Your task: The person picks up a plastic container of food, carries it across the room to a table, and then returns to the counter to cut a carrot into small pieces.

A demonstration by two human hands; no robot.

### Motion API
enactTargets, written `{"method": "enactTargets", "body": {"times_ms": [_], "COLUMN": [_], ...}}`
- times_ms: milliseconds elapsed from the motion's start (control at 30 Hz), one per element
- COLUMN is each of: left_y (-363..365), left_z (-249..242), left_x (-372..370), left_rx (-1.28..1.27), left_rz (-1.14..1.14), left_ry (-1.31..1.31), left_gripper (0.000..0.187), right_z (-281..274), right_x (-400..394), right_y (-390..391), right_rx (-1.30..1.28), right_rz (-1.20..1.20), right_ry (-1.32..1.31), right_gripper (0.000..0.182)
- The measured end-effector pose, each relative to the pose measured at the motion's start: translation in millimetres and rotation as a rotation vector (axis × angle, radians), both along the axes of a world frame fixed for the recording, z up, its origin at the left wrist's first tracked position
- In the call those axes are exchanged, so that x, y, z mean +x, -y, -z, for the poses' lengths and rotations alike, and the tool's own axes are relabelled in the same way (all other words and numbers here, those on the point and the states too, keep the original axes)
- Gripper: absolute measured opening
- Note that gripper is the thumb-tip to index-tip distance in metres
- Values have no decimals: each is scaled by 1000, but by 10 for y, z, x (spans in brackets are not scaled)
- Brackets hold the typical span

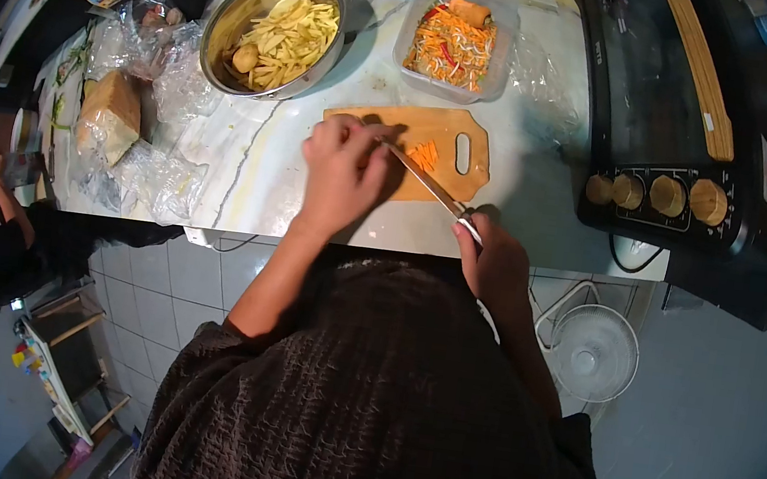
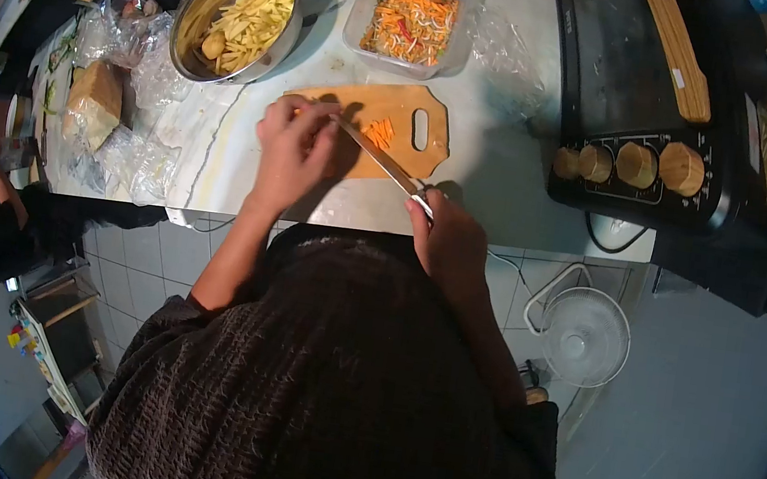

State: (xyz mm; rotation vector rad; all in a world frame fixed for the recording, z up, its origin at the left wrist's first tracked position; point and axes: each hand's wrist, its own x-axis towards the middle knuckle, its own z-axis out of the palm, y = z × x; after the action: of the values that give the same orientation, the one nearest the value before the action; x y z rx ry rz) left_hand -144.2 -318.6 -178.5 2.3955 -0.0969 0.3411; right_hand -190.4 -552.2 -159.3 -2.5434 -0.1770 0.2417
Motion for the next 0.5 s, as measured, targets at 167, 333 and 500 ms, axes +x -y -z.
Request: {"method": "enactTargets", "body": {"times_ms": [167, 333, 500], "left_y": [-371, -470, -509], "left_z": [11, -3, 66], "left_x": [-37, -58, -127], "left_rx": [-105, -40, -10], "left_rz": [-117, 32, 78], "left_ry": [-87, -180, -256], "left_gripper": [21, 28, 32], "right_z": [17, 64, 17], "right_x": [-29, -41, -26], "right_y": [-47, -51, -30], "right_rx": [127, 124, 112], "right_rz": [21, 91, 85], "right_ry": [-178, -216, -140], "right_gripper": [25, 26, 27]}}
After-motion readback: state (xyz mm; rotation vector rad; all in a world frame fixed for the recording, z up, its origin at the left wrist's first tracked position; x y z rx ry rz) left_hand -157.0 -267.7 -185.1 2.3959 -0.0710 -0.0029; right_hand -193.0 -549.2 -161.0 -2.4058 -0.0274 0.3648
